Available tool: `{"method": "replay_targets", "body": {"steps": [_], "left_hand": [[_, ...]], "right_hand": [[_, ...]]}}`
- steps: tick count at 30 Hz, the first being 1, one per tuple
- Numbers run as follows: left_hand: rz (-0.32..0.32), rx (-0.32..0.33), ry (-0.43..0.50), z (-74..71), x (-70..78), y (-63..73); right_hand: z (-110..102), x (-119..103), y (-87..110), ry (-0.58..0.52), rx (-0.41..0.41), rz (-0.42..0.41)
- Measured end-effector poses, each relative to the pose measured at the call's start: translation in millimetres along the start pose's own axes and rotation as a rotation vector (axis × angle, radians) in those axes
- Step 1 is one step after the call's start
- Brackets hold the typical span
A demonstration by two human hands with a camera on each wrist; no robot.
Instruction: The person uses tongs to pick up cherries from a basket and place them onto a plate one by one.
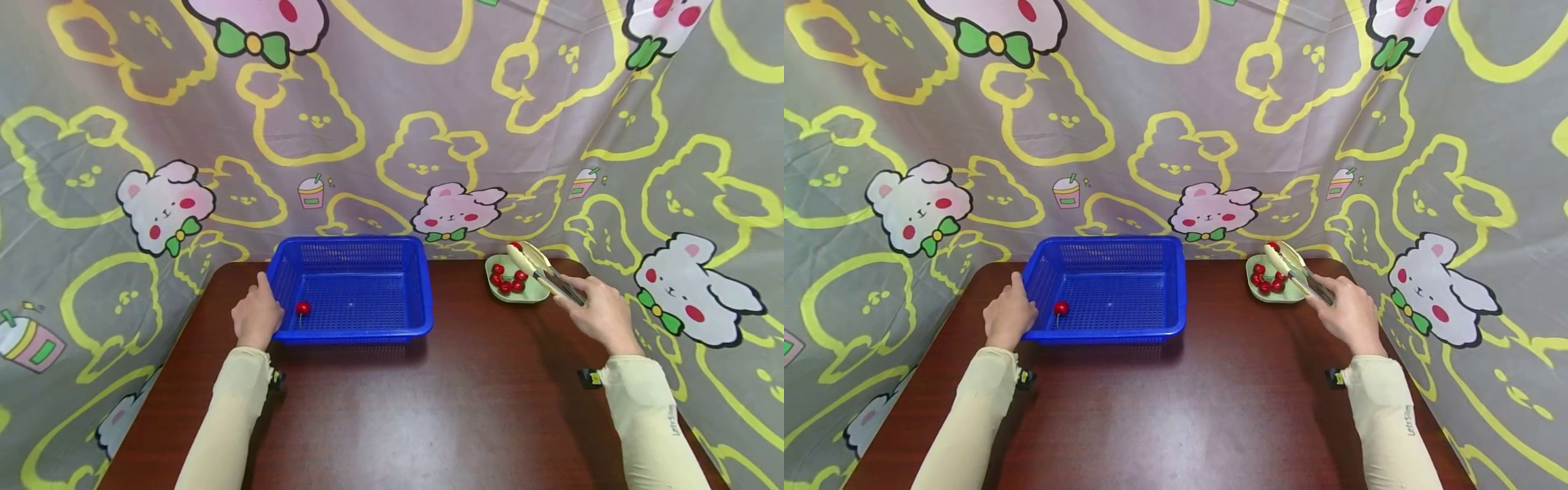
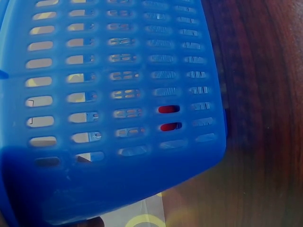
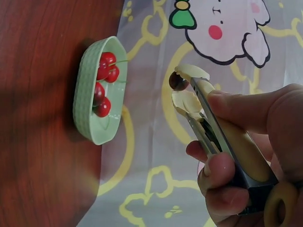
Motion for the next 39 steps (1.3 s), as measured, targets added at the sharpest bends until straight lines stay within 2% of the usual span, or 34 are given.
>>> {"method": "replay_targets", "body": {"steps": [19, 39], "left_hand": [[0.014, 0.027, 0.001, -0.2, 0.3, 0.8], [0.001, 0.019, 0.008, 0.9, 0.5, 0.7]], "right_hand": [[10.1, 23.7, 2.8, 0.008, -0.024, 0.05], [21.9, 46.8, 4.7, 0.055, -0.071, 0.138]]}}
Point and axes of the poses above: each hand's wrist, its own y-axis away from the middle knuckle, its own z-axis out of the palm, x = y × z, the point moved 6 cm from there along -y, towards the middle knuckle, and after that the axes turned 13 degrees about z, right-handed, at the moved point
